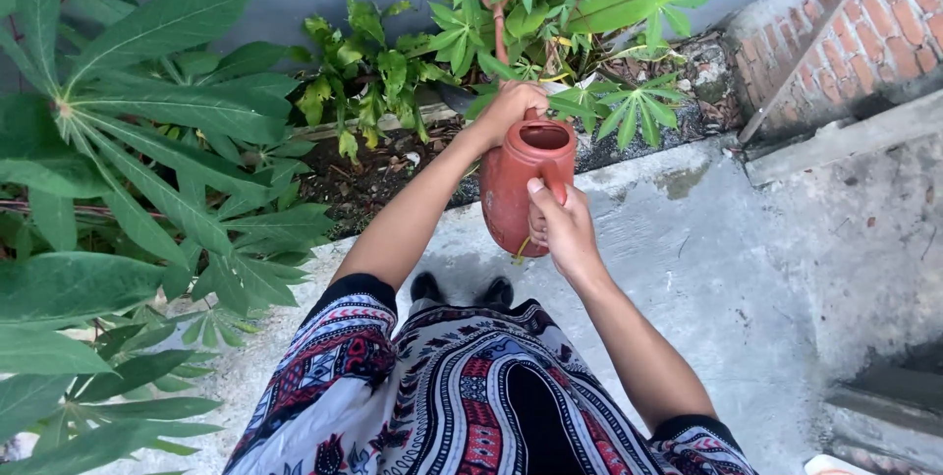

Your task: Watering various potted and garden plants using a plastic watering can.

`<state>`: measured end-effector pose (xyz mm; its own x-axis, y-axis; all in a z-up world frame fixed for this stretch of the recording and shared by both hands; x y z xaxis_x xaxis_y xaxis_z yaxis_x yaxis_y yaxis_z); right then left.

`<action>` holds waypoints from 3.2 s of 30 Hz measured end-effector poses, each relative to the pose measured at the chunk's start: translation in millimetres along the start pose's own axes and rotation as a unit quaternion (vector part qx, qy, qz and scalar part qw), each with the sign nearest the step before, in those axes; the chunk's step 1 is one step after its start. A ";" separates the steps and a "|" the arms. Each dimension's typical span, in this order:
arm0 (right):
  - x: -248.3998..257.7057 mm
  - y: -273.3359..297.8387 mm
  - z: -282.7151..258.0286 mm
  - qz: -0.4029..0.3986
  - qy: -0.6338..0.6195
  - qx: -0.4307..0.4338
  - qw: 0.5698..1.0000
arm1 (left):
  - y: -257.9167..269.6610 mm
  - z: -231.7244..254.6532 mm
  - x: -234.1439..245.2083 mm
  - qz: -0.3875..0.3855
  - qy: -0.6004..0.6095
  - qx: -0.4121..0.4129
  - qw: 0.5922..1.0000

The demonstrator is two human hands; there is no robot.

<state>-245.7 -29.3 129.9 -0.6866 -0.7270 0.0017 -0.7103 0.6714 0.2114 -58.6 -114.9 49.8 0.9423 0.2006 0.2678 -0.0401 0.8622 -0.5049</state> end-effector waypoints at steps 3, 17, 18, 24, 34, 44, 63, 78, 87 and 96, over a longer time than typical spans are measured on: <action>-14.6 -3.9 4.4 -0.028 0.001 -0.003 1.000 | 21.4 5.7 17.8 0.015 -0.015 0.005 1.000; -141.1 -12.4 48.7 -0.200 0.051 -0.017 0.978 | 201.5 19.4 146.6 0.163 -0.139 0.110 0.971; -143.0 -13.0 55.1 -0.202 0.062 -0.016 0.977 | 208.1 13.8 148.1 0.171 -0.136 0.114 0.969; -129.8 12.8 60.5 -0.176 0.178 0.143 0.958 | 206.7 35.0 131.0 0.180 -0.171 0.028 0.968; -52.9 35.5 126.5 -0.138 0.118 0.356 0.917 | 114.0 178.0 61.5 0.121 -0.342 -0.125 0.924; 96.6 73.4 91.1 -0.063 0.117 0.453 0.882 | -9.6 232.5 -76.2 0.047 -0.354 -0.272 0.893; 300.5 46.2 48.4 0.068 0.067 0.321 0.942 | -209.1 143.3 -234.3 -0.045 -0.304 -0.228 0.924; 375.5 -60.8 -49.1 -0.018 -0.024 0.131 0.991 | -341.0 35.5 -203.3 -0.033 -0.198 -0.090 0.975; 387.7 -112.1 -70.2 -0.096 0.073 0.097 0.988 | -341.7 -33.6 -185.6 0.047 -0.155 -0.025 0.987; 398.3 -156.5 -19.2 -0.102 0.062 0.024 0.993 | -311.6 -122.4 -207.1 0.034 -0.055 -0.013 0.998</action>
<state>-405.0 -426.7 116.3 -0.5059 -0.8584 0.0849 -0.8410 0.5127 0.1727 -200.6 -482.1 51.2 0.8954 0.3102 0.3195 -0.0936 0.8325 -0.5460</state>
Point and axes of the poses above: each hand's wrist, its own y-axis away from the middle knuckle, its own x-axis out of the back of the hand, z = x × y, the point moved 6 cm from there along -y, towards the middle knuckle, and after that the axes turned 14 degrees about y, right-handed, at the moved point
